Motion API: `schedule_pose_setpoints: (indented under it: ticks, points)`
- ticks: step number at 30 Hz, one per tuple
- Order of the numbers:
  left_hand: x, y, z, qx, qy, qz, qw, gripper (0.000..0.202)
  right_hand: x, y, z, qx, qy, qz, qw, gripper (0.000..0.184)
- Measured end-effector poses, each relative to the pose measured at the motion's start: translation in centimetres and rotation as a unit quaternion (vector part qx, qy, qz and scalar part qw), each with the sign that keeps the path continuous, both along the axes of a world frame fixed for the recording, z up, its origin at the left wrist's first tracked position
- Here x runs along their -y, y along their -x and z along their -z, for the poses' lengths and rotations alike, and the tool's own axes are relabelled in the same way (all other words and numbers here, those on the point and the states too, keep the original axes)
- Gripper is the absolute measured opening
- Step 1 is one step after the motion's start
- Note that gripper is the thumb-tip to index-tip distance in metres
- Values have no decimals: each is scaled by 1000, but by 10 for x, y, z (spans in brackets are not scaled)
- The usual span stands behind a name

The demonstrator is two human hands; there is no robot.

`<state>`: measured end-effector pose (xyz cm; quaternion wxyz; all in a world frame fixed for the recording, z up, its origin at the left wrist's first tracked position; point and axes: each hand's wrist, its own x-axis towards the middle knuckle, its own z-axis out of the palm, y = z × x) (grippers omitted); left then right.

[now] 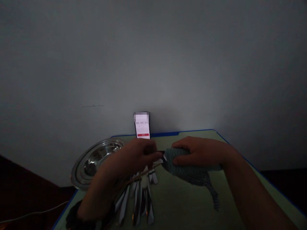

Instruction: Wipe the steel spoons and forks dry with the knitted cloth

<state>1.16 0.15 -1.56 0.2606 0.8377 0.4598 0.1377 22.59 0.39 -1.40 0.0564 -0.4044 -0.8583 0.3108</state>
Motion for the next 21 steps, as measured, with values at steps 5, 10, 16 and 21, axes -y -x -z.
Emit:
schedule_pose_setpoints:
  ticks: [5, 10, 16, 21]
  points:
    - [0, -7, 8, -43, 68, 33, 996, 18, 0, 13, 10, 64, -65, -22, 996, 26]
    - [3, -7, 2, -39, 68, 56, 995, 18, 2, 17, 10, 58, -53, -35, 996, 27]
    - [9, 6, -12, -9, 106, 75, 991, 21, 4, 0, -1, -1, 28, -45, 999, 34]
    - [8, 15, -12, -2, 82, 79, 993, 21, 6, -17, -5, -12, 43, -16, 999, 36]
